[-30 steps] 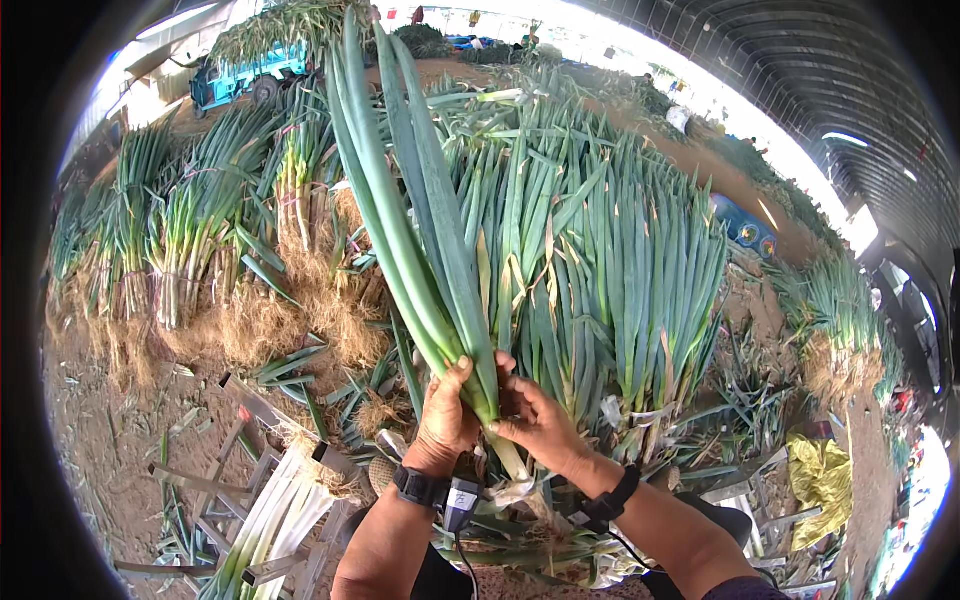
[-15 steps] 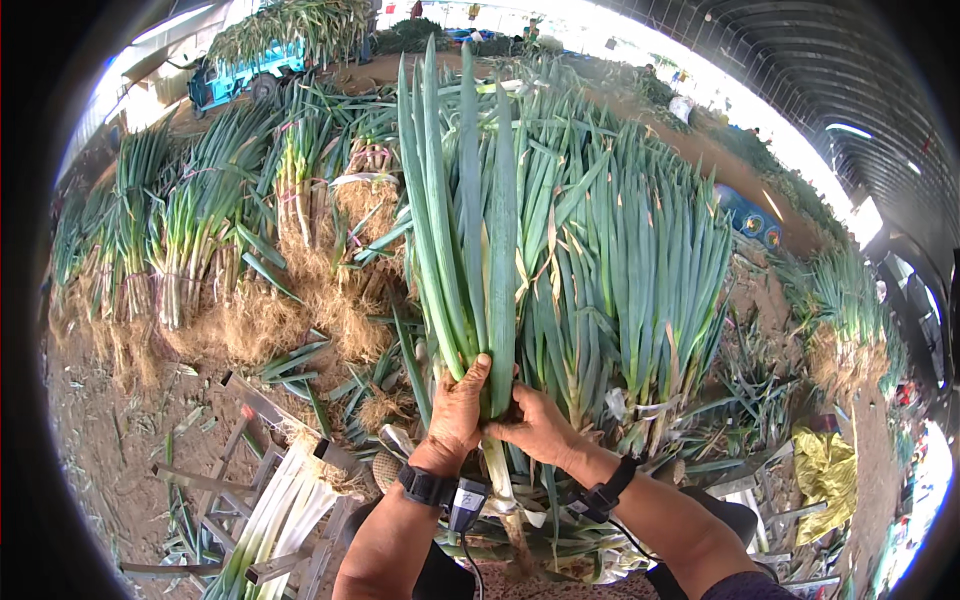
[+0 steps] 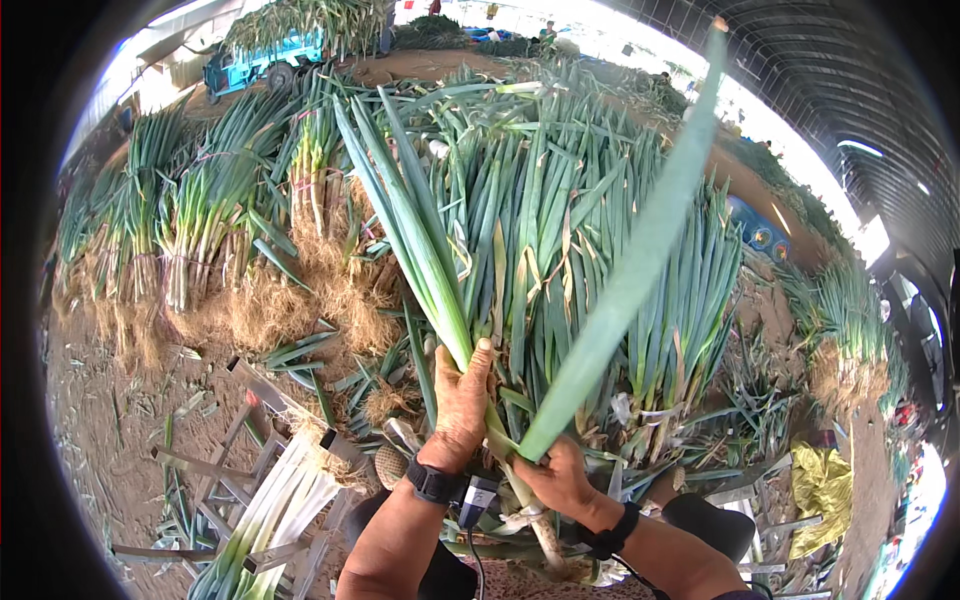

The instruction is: The person peels the outer layers from individual leeks by hand, pulls off the roots, and places the cleaned leeks onto a metal rack, repeating the process for several leeks.

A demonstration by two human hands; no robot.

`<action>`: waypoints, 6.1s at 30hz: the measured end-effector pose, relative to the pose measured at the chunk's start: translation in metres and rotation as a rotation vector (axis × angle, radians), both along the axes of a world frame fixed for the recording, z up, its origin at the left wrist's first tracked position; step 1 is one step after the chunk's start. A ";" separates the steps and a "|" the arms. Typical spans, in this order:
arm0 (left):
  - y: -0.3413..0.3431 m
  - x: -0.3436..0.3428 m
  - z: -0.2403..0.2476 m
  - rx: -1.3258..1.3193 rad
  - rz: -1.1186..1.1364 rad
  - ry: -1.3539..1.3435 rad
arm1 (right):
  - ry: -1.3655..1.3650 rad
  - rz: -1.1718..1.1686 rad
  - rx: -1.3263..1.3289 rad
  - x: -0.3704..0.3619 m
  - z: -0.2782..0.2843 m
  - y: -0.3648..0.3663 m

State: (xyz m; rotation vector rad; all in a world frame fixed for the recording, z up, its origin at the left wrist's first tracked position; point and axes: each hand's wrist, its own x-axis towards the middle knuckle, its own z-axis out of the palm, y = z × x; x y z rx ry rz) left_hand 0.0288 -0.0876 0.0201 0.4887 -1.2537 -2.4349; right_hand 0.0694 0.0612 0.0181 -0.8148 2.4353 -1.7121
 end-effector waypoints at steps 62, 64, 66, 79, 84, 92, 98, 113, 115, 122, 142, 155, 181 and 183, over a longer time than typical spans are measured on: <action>-0.018 -0.008 -0.012 0.376 -0.161 0.243 | -0.120 0.160 -0.230 -0.054 -0.003 -0.021; 0.003 -0.006 -0.021 0.390 -0.142 0.215 | -0.355 0.030 -0.406 -0.056 -0.003 -0.026; 0.002 -0.009 -0.026 0.381 -0.071 0.247 | -0.455 0.085 -0.538 -0.055 0.001 -0.021; -0.060 -0.013 0.000 0.076 0.214 -0.027 | -0.570 0.722 0.966 0.041 -0.094 0.160; -0.091 0.002 0.004 0.049 0.208 0.122 | -0.351 0.436 0.965 0.046 -0.123 0.236; -0.061 0.002 -0.001 0.373 -0.105 0.388 | -1.364 0.320 -0.116 -0.020 -0.028 0.016; -0.048 0.002 0.004 0.443 -0.164 0.298 | -1.093 0.092 -0.380 -0.023 -0.035 -0.007; -0.156 -0.002 -0.046 0.316 0.258 -0.063 | -1.705 -0.140 -0.352 0.071 -0.058 0.285; -0.137 -0.008 -0.039 0.264 0.318 -0.001 | -0.993 0.241 0.491 0.055 -0.078 0.289; -0.078 0.000 -0.002 0.278 0.172 0.038 | 0.110 0.387 1.264 -0.017 0.012 0.100; -0.056 -0.001 0.001 0.358 -0.093 0.242 | -0.086 0.223 0.653 -0.030 0.014 0.002; -0.055 -0.003 0.000 0.431 -0.250 0.319 | -0.376 0.266 0.278 -0.024 0.011 0.009; -0.062 -0.003 -0.007 0.695 -0.614 0.760 | -1.150 0.071 -0.166 -0.013 -0.033 0.015; -0.072 0.001 -0.007 0.706 -0.557 0.744 | -1.381 -0.026 -0.818 -0.007 -0.033 0.017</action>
